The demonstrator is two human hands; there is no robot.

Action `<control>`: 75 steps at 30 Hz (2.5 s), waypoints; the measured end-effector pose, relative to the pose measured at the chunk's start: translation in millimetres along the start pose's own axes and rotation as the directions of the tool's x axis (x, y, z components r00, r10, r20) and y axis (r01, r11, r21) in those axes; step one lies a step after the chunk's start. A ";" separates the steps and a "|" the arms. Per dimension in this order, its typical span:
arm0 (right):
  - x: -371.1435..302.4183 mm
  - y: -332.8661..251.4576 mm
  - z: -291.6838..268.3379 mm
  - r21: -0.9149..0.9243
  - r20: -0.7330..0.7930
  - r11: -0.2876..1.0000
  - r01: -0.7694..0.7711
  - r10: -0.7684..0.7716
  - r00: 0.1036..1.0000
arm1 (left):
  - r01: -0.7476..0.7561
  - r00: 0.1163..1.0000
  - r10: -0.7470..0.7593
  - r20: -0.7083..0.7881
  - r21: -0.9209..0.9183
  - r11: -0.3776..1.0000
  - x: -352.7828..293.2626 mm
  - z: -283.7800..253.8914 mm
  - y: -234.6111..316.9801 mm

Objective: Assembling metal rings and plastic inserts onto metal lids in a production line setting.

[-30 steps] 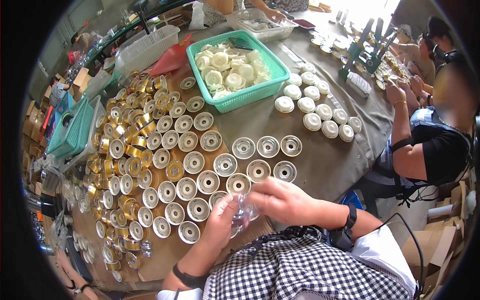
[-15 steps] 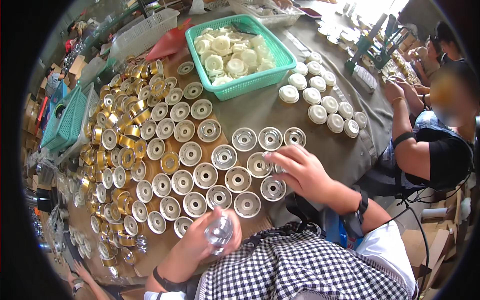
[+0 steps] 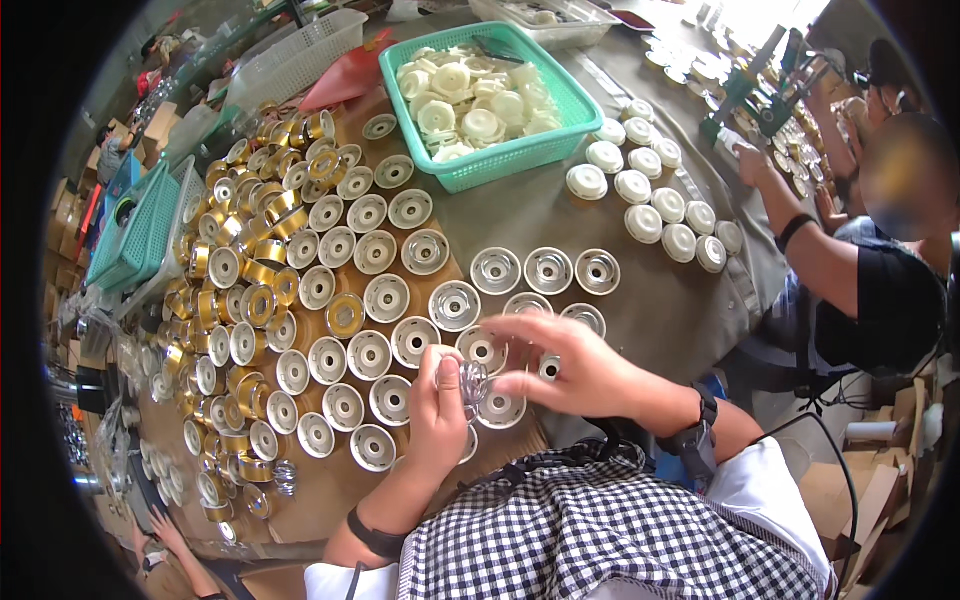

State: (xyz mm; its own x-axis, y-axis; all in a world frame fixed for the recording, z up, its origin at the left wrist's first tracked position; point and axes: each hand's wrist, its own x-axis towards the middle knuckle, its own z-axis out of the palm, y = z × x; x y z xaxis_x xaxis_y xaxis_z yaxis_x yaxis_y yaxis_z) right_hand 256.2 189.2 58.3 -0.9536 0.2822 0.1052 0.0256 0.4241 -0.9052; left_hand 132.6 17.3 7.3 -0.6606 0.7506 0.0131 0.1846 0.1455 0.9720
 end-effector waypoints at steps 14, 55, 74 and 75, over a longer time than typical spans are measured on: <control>-26.3 -6.2 11.1 -0.004 -0.089 0.997 0.074 -0.074 0.993 | -0.127 0.974 0.105 0.200 0.102 0.987 -11.0 -23.7 25.4; 10.4 63.6 11.5 -0.640 0.100 0.753 0.151 -0.113 0.989 | -0.382 0.923 0.185 0.337 0.753 0.535 -19.9 24.1 -5.6; -8.2 3.6 68.8 0.077 0.219 0.950 0.303 -0.313 0.924 | 0.016 0.996 0.006 0.087 -0.249 0.968 -50.2 -30.9 -3.3; -4.1 7.2 71.5 0.065 0.236 0.964 0.258 -0.266 0.935 | -0.005 0.998 0.021 0.061 -0.253 0.967 -48.6 -37.9 -8.3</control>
State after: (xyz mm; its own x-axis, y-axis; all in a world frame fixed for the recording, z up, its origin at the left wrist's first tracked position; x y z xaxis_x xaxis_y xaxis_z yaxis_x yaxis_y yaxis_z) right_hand 238.8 129.5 22.0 -0.9690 -0.0525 0.2416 -0.2406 0.4254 -0.8725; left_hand 135.6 -44.8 7.5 -0.6107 0.7916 0.0190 -0.0024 -0.0259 0.9997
